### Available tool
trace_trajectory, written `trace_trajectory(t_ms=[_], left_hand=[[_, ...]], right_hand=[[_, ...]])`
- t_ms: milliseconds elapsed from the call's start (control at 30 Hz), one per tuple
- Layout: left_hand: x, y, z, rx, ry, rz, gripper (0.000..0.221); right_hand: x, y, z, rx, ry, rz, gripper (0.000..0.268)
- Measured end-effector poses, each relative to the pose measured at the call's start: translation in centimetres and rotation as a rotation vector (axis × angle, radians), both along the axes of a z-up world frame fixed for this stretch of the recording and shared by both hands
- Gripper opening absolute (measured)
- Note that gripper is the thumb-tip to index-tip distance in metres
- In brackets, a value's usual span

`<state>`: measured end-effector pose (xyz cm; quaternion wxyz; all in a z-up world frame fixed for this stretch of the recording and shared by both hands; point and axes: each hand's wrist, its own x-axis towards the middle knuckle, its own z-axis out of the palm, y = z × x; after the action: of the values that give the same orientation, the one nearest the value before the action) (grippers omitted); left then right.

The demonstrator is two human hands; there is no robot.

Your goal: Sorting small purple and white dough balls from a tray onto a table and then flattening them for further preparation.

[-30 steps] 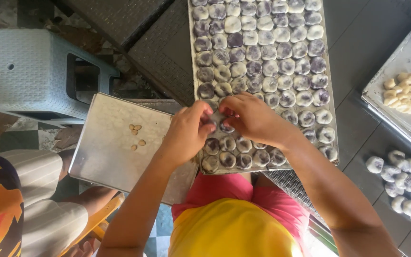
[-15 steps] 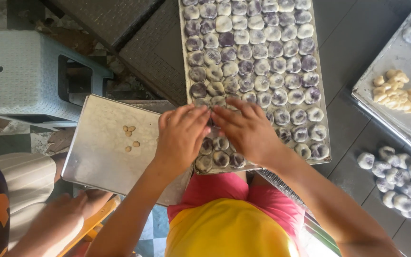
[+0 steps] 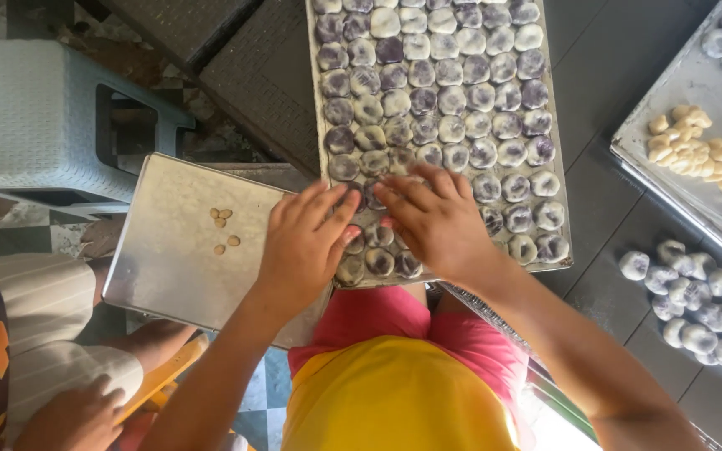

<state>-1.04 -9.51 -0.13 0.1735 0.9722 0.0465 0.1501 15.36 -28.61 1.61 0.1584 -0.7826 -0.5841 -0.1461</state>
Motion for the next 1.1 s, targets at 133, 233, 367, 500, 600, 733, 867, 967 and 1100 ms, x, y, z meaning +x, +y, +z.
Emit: trace_trajectory(t_ms=[133, 233, 367, 500, 600, 733, 867, 967, 1100], left_hand=[[-1.4, -1.7, -0.1, 0.033, 0.068, 0.17, 0.048], [-0.9, -2.0, 0.3, -0.02, 0.137, 0.174, 0.044], [-0.4, -1.5, -1.0, -0.278, 0.284, 0.141, 0.03], [0.2, -1.5, 0.6, -0.475, 0.361, 0.11, 0.038], [0.4, -1.5, 2.9, -0.666, 0.101, 0.174, 0.03], [0.8, -1.3, 0.5, -0.472, 0.145, 0.146, 0.027], [1.1, -1.4, 0.5, -0.475, 0.054, 0.165, 0.022], [0.9, -1.4, 0.0, -0.533, 0.009, 0.181, 0.026], [0.8, -1.5, -0.5, -0.569, -0.09, 0.177, 0.027]], right_hand=[[-1.8, -0.1, -3.2, -0.026, 0.114, -0.056, 0.025], [-2.1, 0.9, -3.3, -0.132, 0.119, -0.102, 0.027], [-1.8, 1.5, -2.2, -0.333, 0.377, -0.134, 0.038], [-1.6, 2.3, 2.1, -0.427, 0.608, -0.009, 0.041], [0.4, 1.7, 2.4, -0.267, 0.756, -0.079, 0.018], [0.2, 1.9, 1.4, -0.221, 0.709, 0.0, 0.019], [0.2, 1.6, -0.1, -0.074, 0.608, 0.042, 0.023], [0.5, 1.7, -2.0, -0.058, 0.513, 0.012, 0.036], [0.8, 1.8, -3.1, 0.001, 0.395, -0.004, 0.044]])
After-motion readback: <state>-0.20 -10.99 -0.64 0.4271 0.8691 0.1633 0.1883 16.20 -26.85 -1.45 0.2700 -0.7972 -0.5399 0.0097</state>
